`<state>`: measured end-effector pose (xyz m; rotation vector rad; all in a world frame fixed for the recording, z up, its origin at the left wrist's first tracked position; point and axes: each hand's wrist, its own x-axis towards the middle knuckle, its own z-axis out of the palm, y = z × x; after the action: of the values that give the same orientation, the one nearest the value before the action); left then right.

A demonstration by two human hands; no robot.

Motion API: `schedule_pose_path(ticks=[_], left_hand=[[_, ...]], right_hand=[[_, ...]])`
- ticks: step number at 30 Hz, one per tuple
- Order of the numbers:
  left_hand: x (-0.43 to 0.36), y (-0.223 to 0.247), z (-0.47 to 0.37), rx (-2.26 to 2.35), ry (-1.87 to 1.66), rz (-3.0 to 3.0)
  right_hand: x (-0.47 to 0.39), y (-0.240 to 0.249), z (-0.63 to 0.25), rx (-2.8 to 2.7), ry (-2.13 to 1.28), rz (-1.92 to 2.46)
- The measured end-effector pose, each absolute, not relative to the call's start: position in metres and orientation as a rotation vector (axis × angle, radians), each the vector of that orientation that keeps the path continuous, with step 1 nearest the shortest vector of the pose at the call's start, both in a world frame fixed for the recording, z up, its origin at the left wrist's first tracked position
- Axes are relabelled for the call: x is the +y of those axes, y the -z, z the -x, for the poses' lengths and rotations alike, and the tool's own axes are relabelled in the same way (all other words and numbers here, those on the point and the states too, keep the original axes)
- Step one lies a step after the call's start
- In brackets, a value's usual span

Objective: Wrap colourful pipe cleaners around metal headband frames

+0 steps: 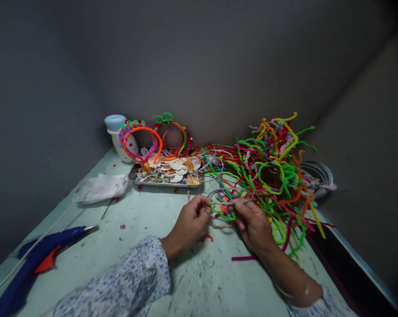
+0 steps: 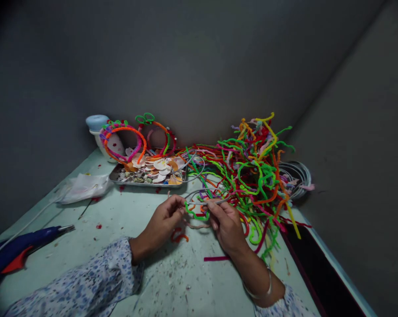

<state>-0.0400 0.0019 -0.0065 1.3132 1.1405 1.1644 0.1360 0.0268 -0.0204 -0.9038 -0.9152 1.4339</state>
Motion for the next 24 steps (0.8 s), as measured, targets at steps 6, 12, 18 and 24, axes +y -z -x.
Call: schedule_pose_path(ticks=[6, 12, 18, 24], left_hand=[[-0.0003, 0.0113, 0.0401, 1.354, -1.175, -1.593], [-0.0002, 0.0091, 0.0398, 1.365, -1.185, -1.613], [-0.0006, 0.0093, 0.0402, 1.359, -1.186, -1.619], [-0.0016, 0.0098, 0.0397, 1.352, -1.191, -1.603]], right_hand=[[0.0265, 0.0203, -0.1356, -0.889, -1.472, 0.89], [0.0278, 0.0199, -0.1358, -0.888, -1.469, 0.888], [0.0288, 0.0221, -0.1374, -0.916, -1.465, 0.878], [0.0288, 0.0247, -0.1383, -0.923, -1.458, 0.873]])
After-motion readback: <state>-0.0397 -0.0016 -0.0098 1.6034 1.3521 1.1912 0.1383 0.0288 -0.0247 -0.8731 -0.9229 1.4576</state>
